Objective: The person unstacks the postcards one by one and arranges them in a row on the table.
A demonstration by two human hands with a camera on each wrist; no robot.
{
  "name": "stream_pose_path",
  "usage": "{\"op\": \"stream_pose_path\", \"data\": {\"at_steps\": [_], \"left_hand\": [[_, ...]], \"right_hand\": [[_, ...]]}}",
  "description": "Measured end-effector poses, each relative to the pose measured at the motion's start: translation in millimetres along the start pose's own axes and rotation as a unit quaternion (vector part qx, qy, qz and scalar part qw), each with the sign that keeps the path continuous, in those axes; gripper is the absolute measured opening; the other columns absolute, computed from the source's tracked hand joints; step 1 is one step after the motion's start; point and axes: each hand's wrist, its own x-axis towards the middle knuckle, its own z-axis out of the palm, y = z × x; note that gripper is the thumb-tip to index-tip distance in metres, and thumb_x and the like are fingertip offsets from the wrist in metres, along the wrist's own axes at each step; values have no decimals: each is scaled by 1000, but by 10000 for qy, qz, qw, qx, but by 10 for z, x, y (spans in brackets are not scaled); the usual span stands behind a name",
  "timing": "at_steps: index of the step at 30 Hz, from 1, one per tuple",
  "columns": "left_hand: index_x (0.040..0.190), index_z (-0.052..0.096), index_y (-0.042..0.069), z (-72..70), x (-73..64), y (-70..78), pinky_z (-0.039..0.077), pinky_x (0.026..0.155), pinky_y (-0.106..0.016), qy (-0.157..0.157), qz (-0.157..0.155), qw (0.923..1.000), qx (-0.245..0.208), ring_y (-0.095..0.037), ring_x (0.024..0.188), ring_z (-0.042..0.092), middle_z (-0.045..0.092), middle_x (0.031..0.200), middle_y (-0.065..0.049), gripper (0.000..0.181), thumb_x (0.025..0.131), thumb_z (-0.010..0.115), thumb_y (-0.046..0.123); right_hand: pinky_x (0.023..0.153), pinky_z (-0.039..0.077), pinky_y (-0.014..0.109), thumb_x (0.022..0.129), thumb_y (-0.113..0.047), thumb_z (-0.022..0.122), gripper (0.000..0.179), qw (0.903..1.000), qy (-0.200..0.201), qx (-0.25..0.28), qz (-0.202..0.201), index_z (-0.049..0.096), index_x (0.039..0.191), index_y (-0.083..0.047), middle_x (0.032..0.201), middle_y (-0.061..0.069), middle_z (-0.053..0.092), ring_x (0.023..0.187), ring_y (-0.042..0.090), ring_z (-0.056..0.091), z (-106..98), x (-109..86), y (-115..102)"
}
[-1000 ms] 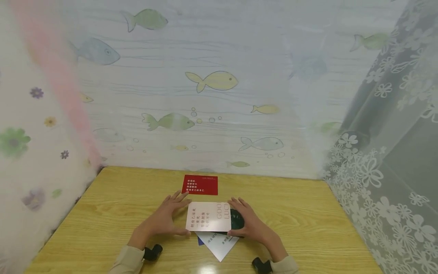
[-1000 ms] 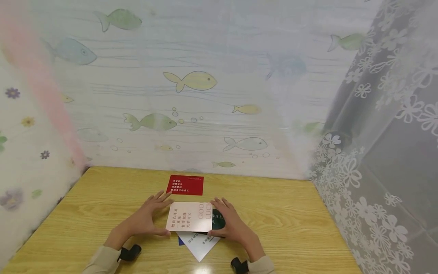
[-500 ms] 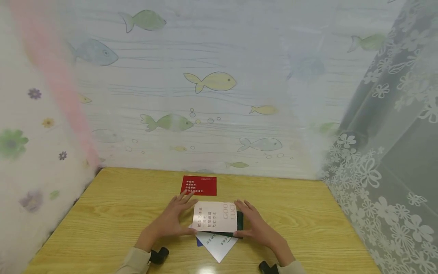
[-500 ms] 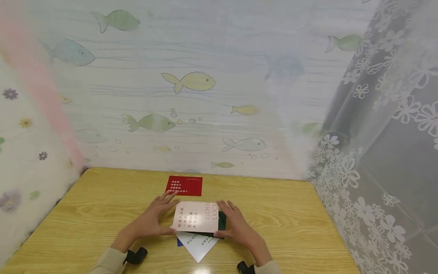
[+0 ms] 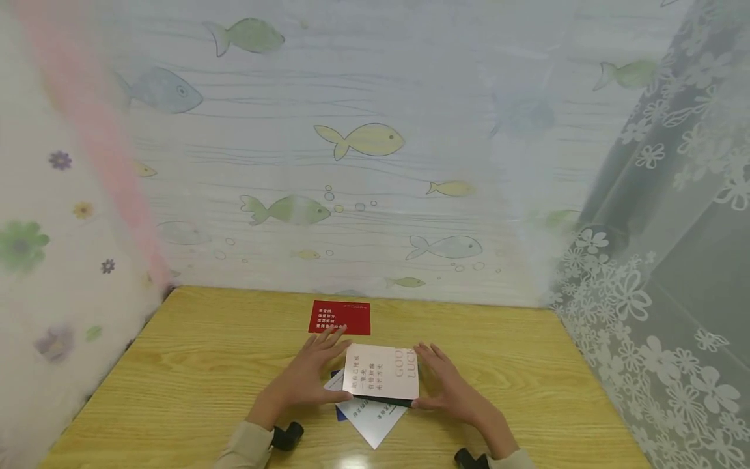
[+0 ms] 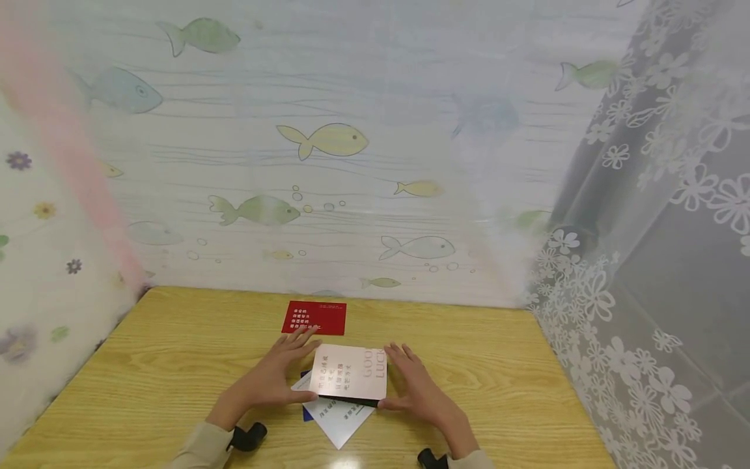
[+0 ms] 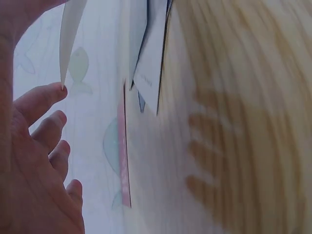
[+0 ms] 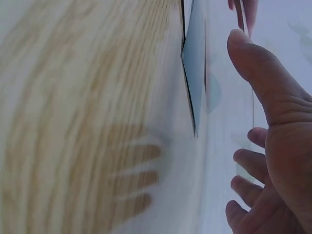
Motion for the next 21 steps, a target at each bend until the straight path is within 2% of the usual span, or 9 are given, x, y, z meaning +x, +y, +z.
{"op": "stream_pose_path", "data": {"at_steps": [3, 10, 21], "left_hand": [[152, 47, 7, 35, 38, 46, 16, 122, -69, -47, -64, 10000, 38, -42, 154, 19, 32, 165, -15, 99, 74, 85, 54], [155, 44, 12, 145, 109, 166, 13, 125, -62, -93, -498, 9986, 133, -36, 157, 14, 31, 166, -8, 102, 71, 90, 46], [152, 49, 10, 215, 173, 281, 13, 125, -61, -143, -559, 9983, 17, -35, 157, 16, 33, 165, -10, 101, 69, 87, 53]], "right_hand": [[114, 21, 75, 79, -28, 88, 99, 10000, -50, 38, 64, 33, 156, 2, 162, 28, 29, 149, 57, 16, -31, -23, 16], [115, 20, 75, 79, -26, 88, 99, 9999, 46, 42, 131, 33, 157, 1, 162, 28, 30, 149, 57, 15, -87, -75, 76], [115, 21, 74, 73, -25, 92, 103, 9996, 72, 95, 257, 37, 155, 1, 161, 28, 31, 149, 56, 15, -189, -128, 113]]}}
